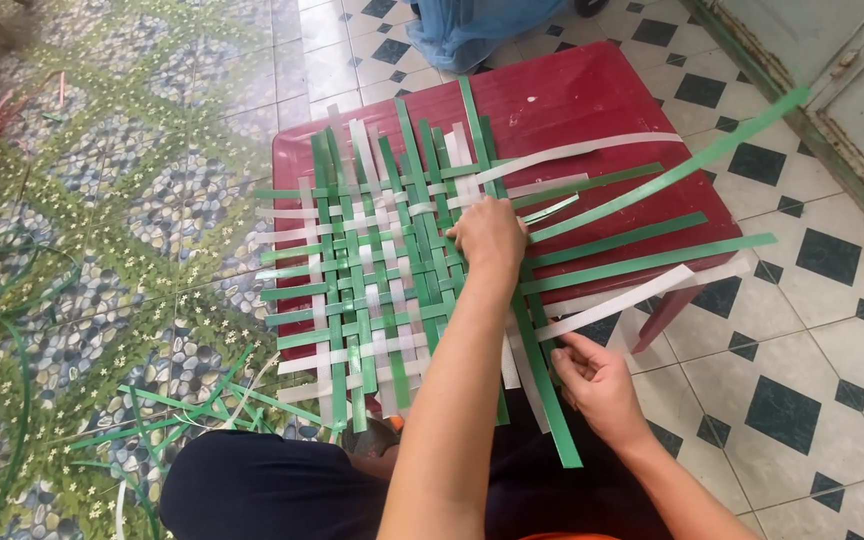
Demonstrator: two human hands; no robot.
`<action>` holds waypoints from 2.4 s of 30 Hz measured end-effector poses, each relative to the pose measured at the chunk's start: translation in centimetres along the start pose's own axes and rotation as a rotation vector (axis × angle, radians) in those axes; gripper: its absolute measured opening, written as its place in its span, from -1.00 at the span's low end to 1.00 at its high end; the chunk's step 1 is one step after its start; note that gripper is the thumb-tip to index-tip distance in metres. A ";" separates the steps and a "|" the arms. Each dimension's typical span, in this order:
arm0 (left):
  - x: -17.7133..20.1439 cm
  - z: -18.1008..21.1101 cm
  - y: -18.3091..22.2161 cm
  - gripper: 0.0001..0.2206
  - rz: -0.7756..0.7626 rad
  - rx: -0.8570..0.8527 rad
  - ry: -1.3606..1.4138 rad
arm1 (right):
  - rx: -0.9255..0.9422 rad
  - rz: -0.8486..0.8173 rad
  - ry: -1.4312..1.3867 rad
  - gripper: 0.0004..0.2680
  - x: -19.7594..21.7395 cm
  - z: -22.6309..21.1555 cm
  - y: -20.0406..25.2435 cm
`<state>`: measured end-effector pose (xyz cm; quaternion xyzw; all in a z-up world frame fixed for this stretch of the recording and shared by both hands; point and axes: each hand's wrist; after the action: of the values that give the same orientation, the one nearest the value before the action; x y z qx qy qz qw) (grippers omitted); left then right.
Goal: Weaving green and white plastic strips together on a small stool to create a bag component
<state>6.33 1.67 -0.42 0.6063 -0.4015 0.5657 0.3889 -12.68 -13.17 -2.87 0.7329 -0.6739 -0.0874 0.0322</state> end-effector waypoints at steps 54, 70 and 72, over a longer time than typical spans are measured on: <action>6.3 -14.3 10.0 -0.53 0.019 -0.085 0.599 | 0.137 -0.060 -0.065 -0.76 2.2 1.2 -3.1; 1.8 -16.6 7.5 -0.27 -0.166 -0.295 0.469 | -0.125 -0.282 0.508 -0.73 2.6 -12.2 -4.4; 3.2 -18.4 7.9 -0.44 -0.058 -0.167 0.405 | -0.235 -0.230 0.625 -0.73 3.0 -15.7 -3.8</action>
<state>-7.79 15.59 3.96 0.4574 -0.3431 0.6293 0.5263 -6.03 -16.88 11.71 0.7865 -0.5300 0.0612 0.3111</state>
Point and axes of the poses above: each hand's wrist, its own y-axis away from the middle knuckle, its own x-axis out of the back of the hand, z = x × y, and after that the axes turned 5 degrees about x, right-handed
